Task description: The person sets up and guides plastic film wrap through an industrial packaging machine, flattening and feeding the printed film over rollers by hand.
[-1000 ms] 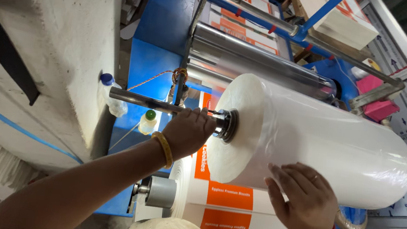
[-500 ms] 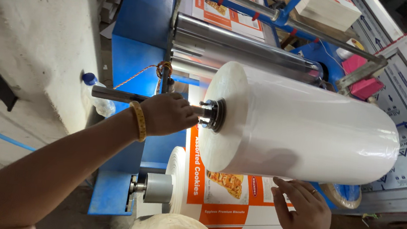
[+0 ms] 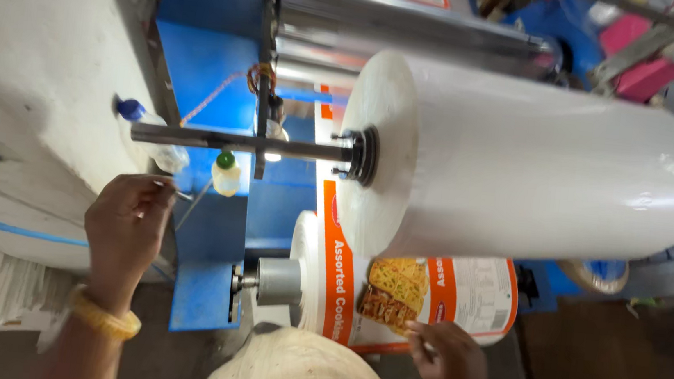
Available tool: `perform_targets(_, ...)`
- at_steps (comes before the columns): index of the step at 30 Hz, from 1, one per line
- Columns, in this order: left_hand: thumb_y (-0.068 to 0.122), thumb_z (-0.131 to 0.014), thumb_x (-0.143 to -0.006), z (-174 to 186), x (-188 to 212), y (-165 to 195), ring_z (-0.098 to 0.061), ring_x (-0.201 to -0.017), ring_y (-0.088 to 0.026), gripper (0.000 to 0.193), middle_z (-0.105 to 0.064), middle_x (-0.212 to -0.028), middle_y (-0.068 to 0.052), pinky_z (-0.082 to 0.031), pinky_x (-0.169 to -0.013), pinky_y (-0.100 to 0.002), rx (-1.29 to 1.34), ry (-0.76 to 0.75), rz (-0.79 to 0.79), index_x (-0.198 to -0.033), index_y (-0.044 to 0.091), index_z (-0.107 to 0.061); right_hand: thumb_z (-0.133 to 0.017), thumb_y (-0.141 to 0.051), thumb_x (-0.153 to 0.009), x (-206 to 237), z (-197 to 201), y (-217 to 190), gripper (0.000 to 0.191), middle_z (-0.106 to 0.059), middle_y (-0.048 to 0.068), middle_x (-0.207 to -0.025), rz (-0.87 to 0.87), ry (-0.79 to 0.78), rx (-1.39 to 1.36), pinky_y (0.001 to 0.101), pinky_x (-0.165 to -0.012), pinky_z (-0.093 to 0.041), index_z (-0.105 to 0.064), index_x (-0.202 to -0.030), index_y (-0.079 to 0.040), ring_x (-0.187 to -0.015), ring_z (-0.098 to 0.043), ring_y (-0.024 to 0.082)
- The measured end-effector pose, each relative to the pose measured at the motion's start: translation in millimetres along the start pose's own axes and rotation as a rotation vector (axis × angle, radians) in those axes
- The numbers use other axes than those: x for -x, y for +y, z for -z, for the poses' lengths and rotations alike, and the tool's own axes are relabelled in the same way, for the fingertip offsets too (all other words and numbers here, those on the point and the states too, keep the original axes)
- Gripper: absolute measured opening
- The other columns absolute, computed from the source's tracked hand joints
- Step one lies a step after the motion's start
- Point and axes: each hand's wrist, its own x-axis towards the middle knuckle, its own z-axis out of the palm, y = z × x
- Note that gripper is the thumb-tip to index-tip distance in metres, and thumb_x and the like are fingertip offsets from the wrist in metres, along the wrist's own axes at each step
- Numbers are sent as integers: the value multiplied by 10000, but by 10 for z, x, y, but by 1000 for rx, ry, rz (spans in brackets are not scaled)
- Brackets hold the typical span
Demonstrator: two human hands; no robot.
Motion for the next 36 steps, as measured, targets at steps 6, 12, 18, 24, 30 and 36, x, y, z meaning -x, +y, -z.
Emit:
perform_targets(6, -5, -695, -938, -769, 152, -912, -729, -747, -124, 84, -717, -920, -110, -617, -679, -207, 572, 419, 566, -1004, -25, -647, -701, -312, -852, 609, -775, 363, 191, -775, 46, -836, -147, -411, -12, 424, -747, -560, -799, -871, -149, -824, -705, 276)
perform_targets(12, 65, -789, -951, -1164, 30, -1071, -702, -750, -162, 163, -719, -913, -87, -585, -673, -277, 227, 383, 548, -1024, -32, -680, -634, -364, -918, 1054, -967, 695, 271, -779, 45, -877, -354, -528, -102, 427, -784, -552, -807, -913, -155, -858, -695, 280)
perform_targets(18, 71, -796, -949, -1098, 241, -1186, -632, -814, -216, 296, -658, -1022, -119, -520, -695, -328, -215, 316, 178, -1179, -44, -650, -633, -342, -917, 1345, -1004, 775, 252, -788, 36, -906, -537, -453, -142, 402, -839, -561, -798, -951, -154, -911, -714, 251)
perform_targets(24, 130, -732, -982, -1338, 1263, -700, -629, -793, -153, 246, -651, -955, -79, -550, -712, -286, 101, -77, 247, -1148, 21, -588, -691, -286, -896, 926, -1066, 1184, 396, -597, 99, -1387, -187, -215, -15, 452, -1068, -420, -666, -1261, -135, -1311, -523, 310)
perform_targets(30, 242, -800, -742, -2151, 1897, -299, -543, -1296, -387, 474, -606, -1353, -215, -450, -1035, -496, -346, -353, -147, -1165, 82, -657, -677, -339, -902, 60, -1135, 1837, 578, -449, 128, -1530, 201, -200, 142, 515, -1162, -277, -537, -1436, -169, -1408, -399, 334)
perform_targets(36, 270, -772, -749, -2512, 1959, -369, -399, -1380, -442, 500, -506, -1406, -231, -330, -1069, -639, -435, -293, -48, -1200, 98, -645, -622, -464, -934, -533, -1301, 2257, 576, -539, 130, -1412, 296, -232, 175, 522, -1133, -294, -532, -1417, -163, -1331, -449, 341)
